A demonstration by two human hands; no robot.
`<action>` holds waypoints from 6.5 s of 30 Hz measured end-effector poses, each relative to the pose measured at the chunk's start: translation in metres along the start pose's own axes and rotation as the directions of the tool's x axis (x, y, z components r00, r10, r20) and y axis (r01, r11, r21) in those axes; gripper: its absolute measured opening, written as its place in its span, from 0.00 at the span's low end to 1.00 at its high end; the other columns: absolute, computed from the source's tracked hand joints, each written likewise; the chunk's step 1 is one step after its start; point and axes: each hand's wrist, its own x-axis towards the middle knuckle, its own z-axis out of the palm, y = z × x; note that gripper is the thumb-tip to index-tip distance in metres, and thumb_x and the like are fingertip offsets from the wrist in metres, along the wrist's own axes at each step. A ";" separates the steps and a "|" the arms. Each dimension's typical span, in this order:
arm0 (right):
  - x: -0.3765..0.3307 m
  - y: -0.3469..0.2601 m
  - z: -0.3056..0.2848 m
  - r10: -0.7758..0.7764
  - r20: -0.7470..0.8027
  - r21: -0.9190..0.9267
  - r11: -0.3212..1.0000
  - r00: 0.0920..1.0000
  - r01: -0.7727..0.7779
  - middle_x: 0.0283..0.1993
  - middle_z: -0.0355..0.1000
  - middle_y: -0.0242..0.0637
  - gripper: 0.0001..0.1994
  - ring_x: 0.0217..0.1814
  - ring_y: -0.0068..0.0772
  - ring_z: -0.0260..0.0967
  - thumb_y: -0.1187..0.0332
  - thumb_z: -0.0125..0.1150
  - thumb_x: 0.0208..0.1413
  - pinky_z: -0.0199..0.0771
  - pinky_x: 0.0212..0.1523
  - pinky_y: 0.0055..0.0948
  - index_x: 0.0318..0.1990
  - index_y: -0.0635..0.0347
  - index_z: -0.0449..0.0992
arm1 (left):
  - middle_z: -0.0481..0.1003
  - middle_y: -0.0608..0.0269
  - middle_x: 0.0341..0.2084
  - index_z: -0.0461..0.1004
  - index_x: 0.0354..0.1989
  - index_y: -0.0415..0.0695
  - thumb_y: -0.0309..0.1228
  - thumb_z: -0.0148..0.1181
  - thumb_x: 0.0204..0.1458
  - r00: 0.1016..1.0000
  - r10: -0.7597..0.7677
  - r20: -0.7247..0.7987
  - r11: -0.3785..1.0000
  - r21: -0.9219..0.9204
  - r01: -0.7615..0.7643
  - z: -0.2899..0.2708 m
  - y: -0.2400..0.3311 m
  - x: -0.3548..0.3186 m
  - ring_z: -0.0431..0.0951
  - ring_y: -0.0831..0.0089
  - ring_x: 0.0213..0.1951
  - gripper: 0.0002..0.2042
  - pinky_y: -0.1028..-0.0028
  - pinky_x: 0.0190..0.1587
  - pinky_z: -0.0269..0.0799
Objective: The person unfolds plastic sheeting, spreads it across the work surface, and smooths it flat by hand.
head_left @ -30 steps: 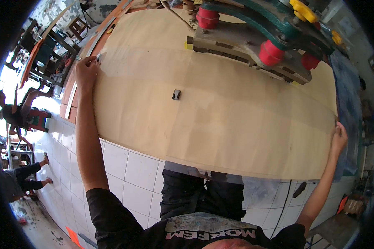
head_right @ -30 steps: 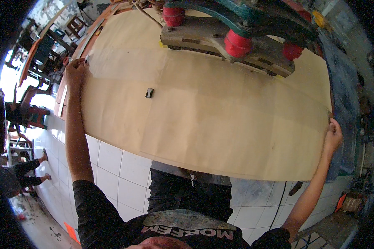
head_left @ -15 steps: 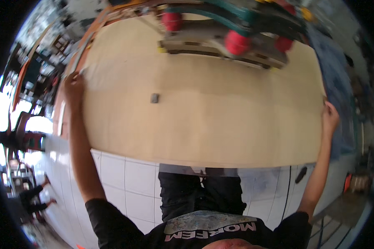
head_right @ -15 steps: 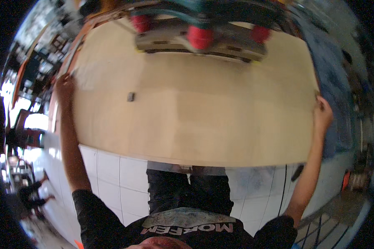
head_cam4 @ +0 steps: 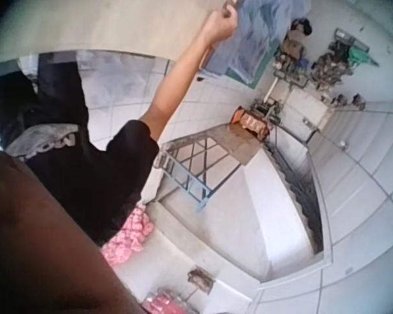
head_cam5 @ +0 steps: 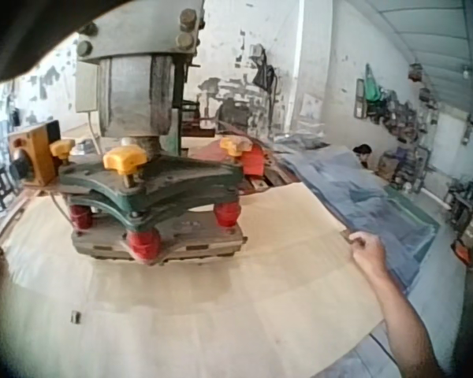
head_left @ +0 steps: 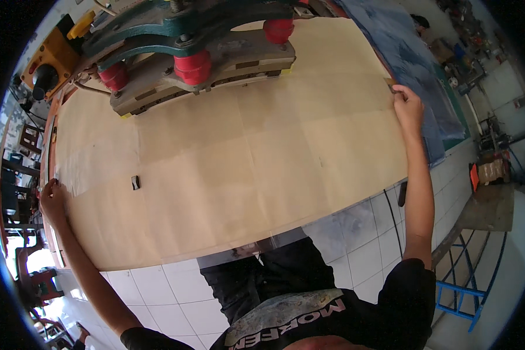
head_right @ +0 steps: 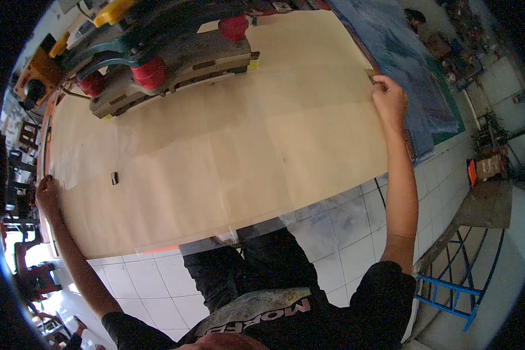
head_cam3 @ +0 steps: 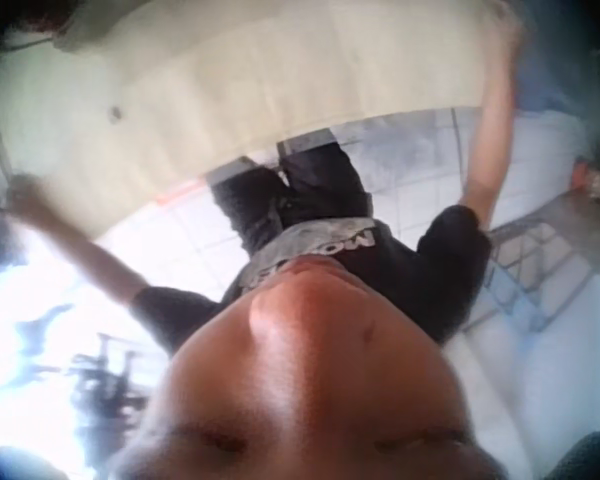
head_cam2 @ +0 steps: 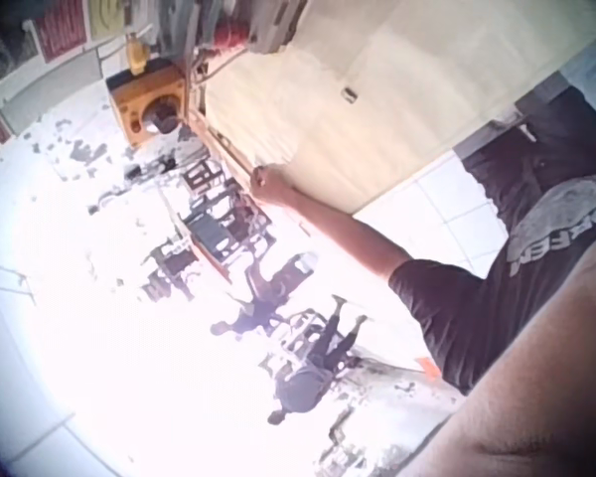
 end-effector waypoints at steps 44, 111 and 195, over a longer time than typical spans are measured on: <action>0.027 0.061 0.013 -0.102 0.146 0.046 0.994 0.984 0.097 0.54 0.78 0.39 0.15 0.57 0.39 0.74 0.69 0.52 0.60 0.68 0.59 0.31 0.51 0.61 0.80 | 0.83 0.55 0.31 0.85 0.41 0.46 0.29 0.60 0.44 0.959 -0.285 -0.002 0.942 -0.186 0.280 -0.026 0.061 -0.028 0.83 0.63 0.37 0.15 0.66 0.45 0.75; 0.008 0.013 0.002 -0.070 -0.002 -0.003 0.998 0.998 0.070 0.45 0.80 0.49 0.12 0.49 0.49 0.78 0.63 0.62 0.59 0.74 0.50 0.37 0.46 0.53 0.84 | 0.82 0.53 0.43 0.81 0.50 0.45 0.37 0.59 0.59 0.995 -0.094 0.036 0.989 -0.114 0.098 0.005 0.004 0.001 0.83 0.62 0.46 0.15 0.68 0.50 0.74; -0.121 -0.185 -0.009 -0.786 0.476 0.387 0.590 0.394 0.709 0.73 0.50 0.58 0.38 0.75 0.66 0.48 0.38 0.61 0.53 0.43 0.71 0.65 0.67 0.50 0.67 | 0.60 0.43 0.68 0.68 0.66 0.42 0.57 0.59 0.51 0.621 0.659 0.424 0.752 -0.359 -0.553 -0.064 0.301 -0.134 0.55 0.45 0.71 0.39 0.47 0.72 0.41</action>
